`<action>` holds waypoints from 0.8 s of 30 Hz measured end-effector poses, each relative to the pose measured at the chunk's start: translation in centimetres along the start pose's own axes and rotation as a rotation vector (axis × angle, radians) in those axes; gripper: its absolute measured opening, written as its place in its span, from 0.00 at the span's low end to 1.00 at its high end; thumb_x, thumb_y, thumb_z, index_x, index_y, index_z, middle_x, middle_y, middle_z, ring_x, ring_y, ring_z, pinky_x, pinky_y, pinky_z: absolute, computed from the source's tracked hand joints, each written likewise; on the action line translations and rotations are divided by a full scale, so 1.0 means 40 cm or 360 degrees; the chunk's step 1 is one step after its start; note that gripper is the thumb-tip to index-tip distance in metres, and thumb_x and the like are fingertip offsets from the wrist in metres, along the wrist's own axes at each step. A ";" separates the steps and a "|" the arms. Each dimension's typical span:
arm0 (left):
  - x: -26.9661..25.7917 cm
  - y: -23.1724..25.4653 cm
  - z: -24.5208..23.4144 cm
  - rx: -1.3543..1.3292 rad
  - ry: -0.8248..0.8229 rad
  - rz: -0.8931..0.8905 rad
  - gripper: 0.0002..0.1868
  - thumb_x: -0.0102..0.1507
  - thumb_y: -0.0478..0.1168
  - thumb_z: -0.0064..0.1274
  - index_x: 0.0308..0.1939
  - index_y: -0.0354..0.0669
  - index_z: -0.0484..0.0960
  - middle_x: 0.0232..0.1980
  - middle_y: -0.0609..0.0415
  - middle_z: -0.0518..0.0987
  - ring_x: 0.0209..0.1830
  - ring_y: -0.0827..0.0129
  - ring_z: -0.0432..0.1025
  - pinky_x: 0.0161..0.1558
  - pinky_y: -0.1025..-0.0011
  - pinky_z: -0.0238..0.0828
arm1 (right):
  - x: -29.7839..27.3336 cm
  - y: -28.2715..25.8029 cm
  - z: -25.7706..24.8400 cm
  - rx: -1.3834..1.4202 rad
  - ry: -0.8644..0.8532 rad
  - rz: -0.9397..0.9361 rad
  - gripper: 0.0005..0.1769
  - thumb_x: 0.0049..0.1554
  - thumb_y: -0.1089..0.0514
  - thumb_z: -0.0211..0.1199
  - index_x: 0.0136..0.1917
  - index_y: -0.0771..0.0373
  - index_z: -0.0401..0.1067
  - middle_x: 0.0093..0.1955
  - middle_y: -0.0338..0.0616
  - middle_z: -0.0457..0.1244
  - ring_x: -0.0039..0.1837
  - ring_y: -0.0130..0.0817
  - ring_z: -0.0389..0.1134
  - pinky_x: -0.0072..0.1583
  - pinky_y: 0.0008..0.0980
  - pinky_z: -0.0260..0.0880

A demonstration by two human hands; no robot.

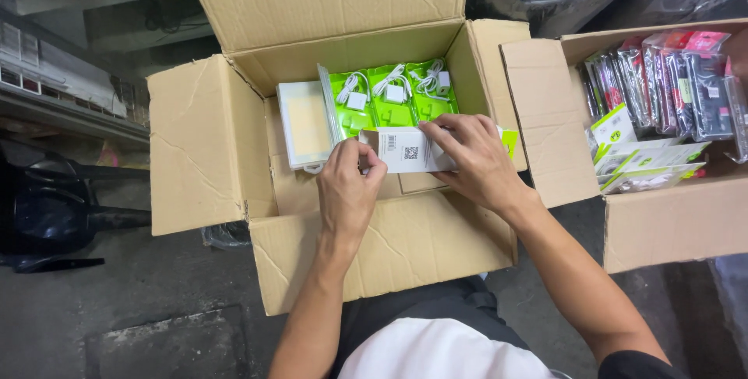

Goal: The recorder is sorting and inspecting packaged phone accessories and cables inside cardboard boxes on the floor.

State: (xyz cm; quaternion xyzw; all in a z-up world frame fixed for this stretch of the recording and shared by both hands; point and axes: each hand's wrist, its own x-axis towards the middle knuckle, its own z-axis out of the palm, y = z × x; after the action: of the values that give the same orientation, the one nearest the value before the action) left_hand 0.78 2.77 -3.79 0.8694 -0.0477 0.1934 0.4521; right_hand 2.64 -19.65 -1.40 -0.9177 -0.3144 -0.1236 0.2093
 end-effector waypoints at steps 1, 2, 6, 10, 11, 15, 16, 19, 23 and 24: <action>0.000 -0.003 0.003 0.0001 0.0000 -0.0004 0.08 0.57 0.28 0.59 0.35 0.36 0.75 0.34 0.47 0.79 0.31 0.58 0.78 0.35 0.62 0.75 | -0.003 0.004 0.002 0.0003 -0.0003 -0.0001 0.50 0.36 0.63 0.78 0.71 0.58 0.66 0.62 0.49 0.62 0.64 0.49 0.63 0.64 0.48 0.61; -0.001 -0.007 0.005 0.0020 -0.0009 -0.0025 0.09 0.57 0.29 0.60 0.35 0.36 0.74 0.33 0.47 0.79 0.31 0.56 0.77 0.35 0.60 0.74 | -0.006 0.008 0.004 -0.0005 -0.0005 0.0011 0.49 0.37 0.63 0.78 0.71 0.58 0.66 0.63 0.49 0.62 0.64 0.49 0.63 0.65 0.48 0.61; 0.000 -0.020 0.000 -0.0019 -0.0040 -0.0200 0.10 0.58 0.30 0.59 0.38 0.35 0.72 0.35 0.47 0.81 0.32 0.60 0.80 0.36 0.62 0.76 | -0.011 0.020 -0.006 0.0002 -0.0033 0.0014 0.51 0.36 0.62 0.77 0.72 0.58 0.65 0.63 0.50 0.62 0.65 0.50 0.63 0.65 0.49 0.61; 0.030 0.014 -0.030 -0.0162 -0.0179 -0.0488 0.08 0.60 0.32 0.58 0.39 0.37 0.74 0.34 0.50 0.84 0.33 0.65 0.83 0.35 0.65 0.79 | -0.015 0.041 -0.023 0.0029 -0.0053 0.0043 0.50 0.37 0.60 0.76 0.73 0.59 0.64 0.64 0.52 0.62 0.65 0.51 0.63 0.65 0.49 0.61; 0.036 0.021 -0.032 -0.0244 -0.0184 -0.0420 0.08 0.63 0.33 0.57 0.42 0.37 0.75 0.36 0.50 0.84 0.35 0.66 0.83 0.36 0.67 0.80 | -0.014 0.049 -0.029 0.0082 -0.0057 0.0055 0.49 0.40 0.58 0.76 0.74 0.59 0.64 0.65 0.52 0.62 0.65 0.52 0.63 0.65 0.49 0.61; 0.050 0.058 -0.050 -0.0445 -0.0232 -0.0358 0.11 0.67 0.35 0.55 0.52 0.37 0.77 0.46 0.50 0.84 0.41 0.67 0.82 0.35 0.71 0.80 | -0.021 0.075 -0.047 0.0178 -0.0059 0.0084 0.47 0.43 0.57 0.75 0.75 0.61 0.63 0.65 0.53 0.62 0.66 0.52 0.63 0.66 0.48 0.61; 0.056 0.062 -0.048 -0.0446 -0.0225 -0.0350 0.11 0.67 0.35 0.55 0.52 0.37 0.77 0.46 0.50 0.84 0.41 0.67 0.82 0.35 0.71 0.80 | -0.020 0.086 -0.052 0.0173 -0.0053 0.0077 0.47 0.43 0.57 0.75 0.75 0.61 0.63 0.65 0.53 0.62 0.66 0.52 0.63 0.66 0.48 0.61; 0.059 0.078 -0.045 -0.0331 -0.0233 -0.0200 0.15 0.64 0.37 0.61 0.53 0.36 0.79 0.48 0.48 0.82 0.44 0.66 0.79 0.35 0.71 0.79 | -0.023 0.102 -0.067 0.0097 -0.0093 0.0060 0.48 0.39 0.59 0.74 0.73 0.60 0.64 0.65 0.53 0.62 0.65 0.52 0.63 0.65 0.49 0.61; 0.067 0.089 -0.011 -0.0278 -0.0272 -0.0332 0.15 0.64 0.38 0.60 0.52 0.37 0.80 0.47 0.49 0.81 0.41 0.68 0.79 0.32 0.70 0.77 | -0.008 0.118 -0.092 0.0102 -0.0080 0.0002 0.48 0.40 0.59 0.75 0.74 0.59 0.64 0.65 0.51 0.62 0.66 0.50 0.63 0.65 0.49 0.61; 0.061 0.089 0.000 -0.0282 -0.0268 -0.0375 0.14 0.65 0.39 0.59 0.53 0.37 0.80 0.46 0.50 0.81 0.40 0.68 0.80 0.33 0.70 0.77 | -0.012 0.121 -0.098 0.0089 -0.0115 -0.0015 0.49 0.39 0.59 0.74 0.74 0.59 0.64 0.65 0.50 0.63 0.66 0.49 0.64 0.65 0.49 0.60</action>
State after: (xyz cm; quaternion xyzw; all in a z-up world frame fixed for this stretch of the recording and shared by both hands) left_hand 2.11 0.88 -0.14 0.8389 0.0000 0.0605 0.5408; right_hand 4.95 -25.17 0.41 -0.9138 -0.3293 -0.0825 0.2227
